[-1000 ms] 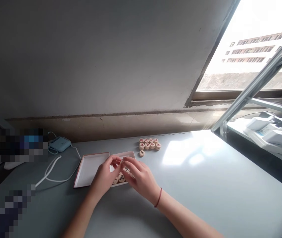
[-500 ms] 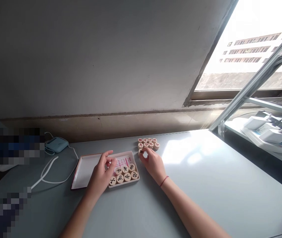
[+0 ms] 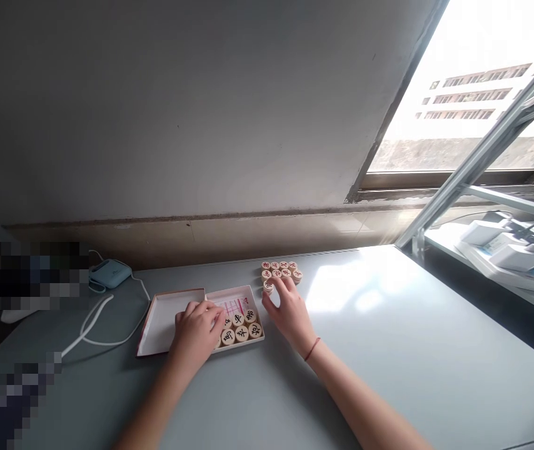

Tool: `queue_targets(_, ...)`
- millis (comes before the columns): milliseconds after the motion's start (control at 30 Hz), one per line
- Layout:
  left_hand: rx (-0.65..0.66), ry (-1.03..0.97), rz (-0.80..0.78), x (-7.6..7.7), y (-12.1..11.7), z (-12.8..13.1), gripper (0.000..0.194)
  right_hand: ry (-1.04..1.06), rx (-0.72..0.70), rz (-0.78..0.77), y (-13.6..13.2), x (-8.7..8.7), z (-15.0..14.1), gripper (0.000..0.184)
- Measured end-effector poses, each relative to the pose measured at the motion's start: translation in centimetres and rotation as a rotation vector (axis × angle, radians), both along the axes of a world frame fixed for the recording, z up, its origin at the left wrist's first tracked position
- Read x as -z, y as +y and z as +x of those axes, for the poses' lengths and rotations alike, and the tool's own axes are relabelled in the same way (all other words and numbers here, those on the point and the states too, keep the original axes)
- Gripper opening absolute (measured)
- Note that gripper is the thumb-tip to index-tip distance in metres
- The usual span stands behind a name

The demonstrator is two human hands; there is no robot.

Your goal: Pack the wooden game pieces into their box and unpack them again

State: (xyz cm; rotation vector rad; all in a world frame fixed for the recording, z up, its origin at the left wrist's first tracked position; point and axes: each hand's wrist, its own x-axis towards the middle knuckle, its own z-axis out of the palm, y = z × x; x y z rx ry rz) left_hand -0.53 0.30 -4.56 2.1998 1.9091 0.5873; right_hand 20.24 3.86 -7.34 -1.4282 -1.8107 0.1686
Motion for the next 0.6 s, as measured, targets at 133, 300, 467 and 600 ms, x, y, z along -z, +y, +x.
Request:
queue_targets(133,0.024,0.024,-0.039,0.0,-0.3,0.4,0.023,0.009,-0.116,-0.021,-1.0,-0.7,-1.1,0.018)
queue_targets(300,0.015,-0.042,-0.035,-0.5,-0.2,0.5,0.017,0.015,-0.153,-0.016,-1.4,-1.1,-1.4,0.017)
queue_targets(467,0.023,-0.354,0.055,-1.3,-0.3,1.0,0.021,0.023,-0.427,0.139,-2.3,-2.1,-2.1,0.024)
queue_targets(600,0.046,-0.565,-0.063,-1.8,-0.8,1.8,0.027,0.052,-0.499,0.227,-3.0,-2.4,-3.0,0.02)
